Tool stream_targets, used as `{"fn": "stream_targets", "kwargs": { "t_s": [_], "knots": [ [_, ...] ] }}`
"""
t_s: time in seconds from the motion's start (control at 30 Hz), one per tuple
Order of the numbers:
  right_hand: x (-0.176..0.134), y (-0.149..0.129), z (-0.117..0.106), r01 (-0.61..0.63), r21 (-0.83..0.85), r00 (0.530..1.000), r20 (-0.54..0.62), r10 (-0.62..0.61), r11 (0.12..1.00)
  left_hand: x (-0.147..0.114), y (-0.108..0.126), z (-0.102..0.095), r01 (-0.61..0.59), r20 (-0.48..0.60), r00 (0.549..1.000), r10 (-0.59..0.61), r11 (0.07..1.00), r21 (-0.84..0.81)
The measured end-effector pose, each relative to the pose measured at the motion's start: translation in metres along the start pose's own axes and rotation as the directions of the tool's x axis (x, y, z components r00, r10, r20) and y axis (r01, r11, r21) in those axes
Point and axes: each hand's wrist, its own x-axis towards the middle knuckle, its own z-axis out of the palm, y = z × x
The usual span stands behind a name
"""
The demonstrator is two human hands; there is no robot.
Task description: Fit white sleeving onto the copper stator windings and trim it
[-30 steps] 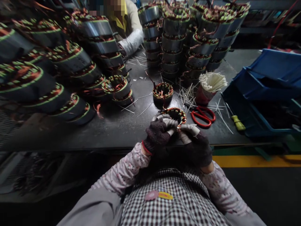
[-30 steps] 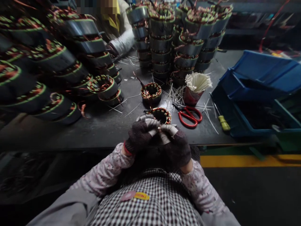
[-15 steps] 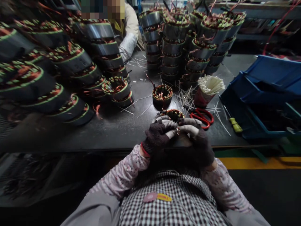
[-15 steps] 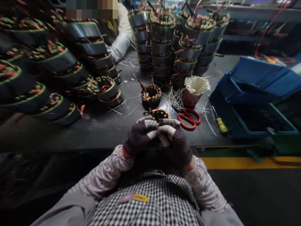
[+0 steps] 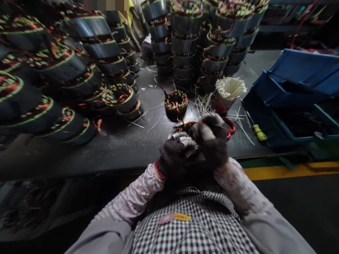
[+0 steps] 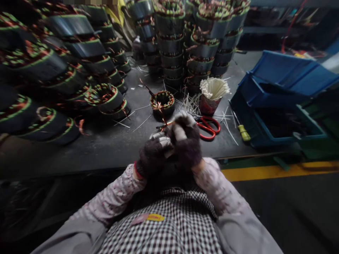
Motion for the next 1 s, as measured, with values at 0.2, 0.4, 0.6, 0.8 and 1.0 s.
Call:
{"fn": "stream_targets", "kwargs": {
  "t_s": [0.2, 0.4, 0.6, 0.8, 1.0],
  "knots": [
    [0.025, 0.016, -0.018, 0.120, -0.151, 0.993, 0.019, -0.118, 0.981, 0.005, 0.009, -0.008, 0.183, -0.034, 0.982, -0.186, 0.980, -0.071],
    [0.058, 0.030, -0.119, 0.131, -0.882, 0.898, 0.299, 0.323, 0.453, 0.016, 0.015, -0.002, 0.233, -0.044, 0.972, -0.232, 0.972, 0.022],
    [0.087, 0.032, -0.109, 0.306, -0.892, 0.772, 0.438, 0.461, 0.334, -0.004, 0.004, -0.001, 0.171, -0.087, 0.981, -0.172, 0.985, -0.028],
    [0.035, 0.025, -0.150, 0.270, -0.825, 0.794, 0.483, 0.370, 0.497, -0.031, -0.007, 0.004, 0.166, -0.197, 0.971, -0.135, 0.974, 0.152],
    [0.011, 0.007, -0.153, 0.370, -0.769, 0.739, 0.584, 0.337, 0.521, -0.028, -0.016, 0.015, 0.111, -0.251, 0.966, -0.055, 0.971, 0.213]
  ]
}}
